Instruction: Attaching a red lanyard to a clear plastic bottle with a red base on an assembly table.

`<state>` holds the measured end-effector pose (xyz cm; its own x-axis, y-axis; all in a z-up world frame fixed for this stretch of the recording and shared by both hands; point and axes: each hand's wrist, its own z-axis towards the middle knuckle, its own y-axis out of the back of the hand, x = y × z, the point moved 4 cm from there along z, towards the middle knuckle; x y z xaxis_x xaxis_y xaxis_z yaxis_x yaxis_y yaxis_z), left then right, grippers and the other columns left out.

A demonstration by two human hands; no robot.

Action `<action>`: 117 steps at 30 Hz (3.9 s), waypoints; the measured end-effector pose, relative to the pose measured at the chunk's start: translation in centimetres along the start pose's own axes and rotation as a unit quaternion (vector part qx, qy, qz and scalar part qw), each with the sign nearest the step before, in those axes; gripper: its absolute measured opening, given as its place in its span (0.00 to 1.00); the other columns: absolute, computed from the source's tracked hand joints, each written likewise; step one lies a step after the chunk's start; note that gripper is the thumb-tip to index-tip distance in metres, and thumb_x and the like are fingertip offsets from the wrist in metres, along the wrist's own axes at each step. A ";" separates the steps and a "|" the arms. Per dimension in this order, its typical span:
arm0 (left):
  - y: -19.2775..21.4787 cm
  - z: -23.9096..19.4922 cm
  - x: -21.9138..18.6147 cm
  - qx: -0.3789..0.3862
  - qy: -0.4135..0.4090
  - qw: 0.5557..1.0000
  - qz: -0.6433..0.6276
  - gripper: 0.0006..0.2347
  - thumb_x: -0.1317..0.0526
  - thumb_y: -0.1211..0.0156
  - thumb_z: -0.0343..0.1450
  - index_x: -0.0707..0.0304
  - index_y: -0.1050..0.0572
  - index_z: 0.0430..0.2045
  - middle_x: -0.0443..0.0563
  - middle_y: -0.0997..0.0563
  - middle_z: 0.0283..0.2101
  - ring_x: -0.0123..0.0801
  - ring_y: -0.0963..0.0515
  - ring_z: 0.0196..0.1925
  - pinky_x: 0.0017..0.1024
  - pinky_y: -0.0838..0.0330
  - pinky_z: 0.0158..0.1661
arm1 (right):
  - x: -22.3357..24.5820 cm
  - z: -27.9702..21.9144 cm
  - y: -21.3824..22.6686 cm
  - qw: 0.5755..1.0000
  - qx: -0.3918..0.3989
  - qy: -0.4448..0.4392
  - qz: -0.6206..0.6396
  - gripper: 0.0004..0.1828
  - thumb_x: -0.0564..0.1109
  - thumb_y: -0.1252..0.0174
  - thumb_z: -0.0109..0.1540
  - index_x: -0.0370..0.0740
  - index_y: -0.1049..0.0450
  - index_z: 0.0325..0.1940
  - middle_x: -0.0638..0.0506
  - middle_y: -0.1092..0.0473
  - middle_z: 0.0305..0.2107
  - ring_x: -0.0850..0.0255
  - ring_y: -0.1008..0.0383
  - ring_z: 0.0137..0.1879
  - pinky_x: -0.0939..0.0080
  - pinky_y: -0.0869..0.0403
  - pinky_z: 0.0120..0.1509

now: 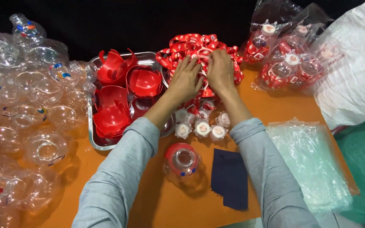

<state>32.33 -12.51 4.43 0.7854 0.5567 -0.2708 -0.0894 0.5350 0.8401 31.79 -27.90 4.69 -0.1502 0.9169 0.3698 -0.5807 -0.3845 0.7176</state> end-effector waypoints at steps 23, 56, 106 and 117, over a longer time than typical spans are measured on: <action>20.2 -0.7 -13.6 -0.082 -0.041 0.933 -0.348 0.13 0.60 0.52 0.75 0.65 0.26 0.51 0.55 0.18 0.50 0.38 0.19 0.54 0.34 0.25 0.55 | 14.6 -4.2 30.9 0.931 -0.174 0.058 0.316 0.10 0.44 0.55 0.80 0.35 0.32 0.53 0.45 0.27 0.34 0.62 0.29 0.34 0.66 0.29 0.40; 24.2 -13.2 -24.0 0.066 0.015 0.875 -0.479 0.24 0.54 0.37 0.67 0.59 0.33 0.56 0.52 0.28 0.54 0.24 0.29 0.37 0.23 0.26 0.35 | 15.9 -18.0 32.6 0.799 0.028 -0.135 0.586 0.12 0.46 0.47 0.71 0.34 0.27 0.52 0.46 0.29 0.29 0.58 0.25 0.36 0.62 0.22 0.39; 13.5 -33.9 -11.1 -0.089 0.062 0.551 -0.828 0.13 0.65 0.48 0.67 0.56 0.40 0.10 0.64 0.34 0.29 0.31 0.34 0.15 0.37 0.37 0.30 | 9.3 -24.5 27.0 0.709 -0.073 -0.207 0.670 0.08 0.42 0.52 0.71 0.38 0.31 0.52 0.56 0.43 0.22 0.71 0.45 0.24 0.72 0.42 0.31; 16.0 -33.0 -12.5 0.004 0.223 0.765 -0.605 0.23 0.75 0.26 0.58 0.72 0.30 0.44 0.55 0.23 0.30 0.26 0.24 0.25 0.21 0.32 0.26 | 10.1 -23.8 27.1 0.710 -0.074 -0.195 0.672 0.08 0.43 0.52 0.72 0.40 0.31 0.53 0.56 0.43 0.22 0.70 0.44 0.25 0.72 0.40 0.31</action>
<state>0.88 10.01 5.74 0.0034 -0.1798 -0.9837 0.5410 0.8276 -0.1494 -4.53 -26.50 13.87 -0.4331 -0.3790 0.8178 -0.2037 -0.8427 -0.4984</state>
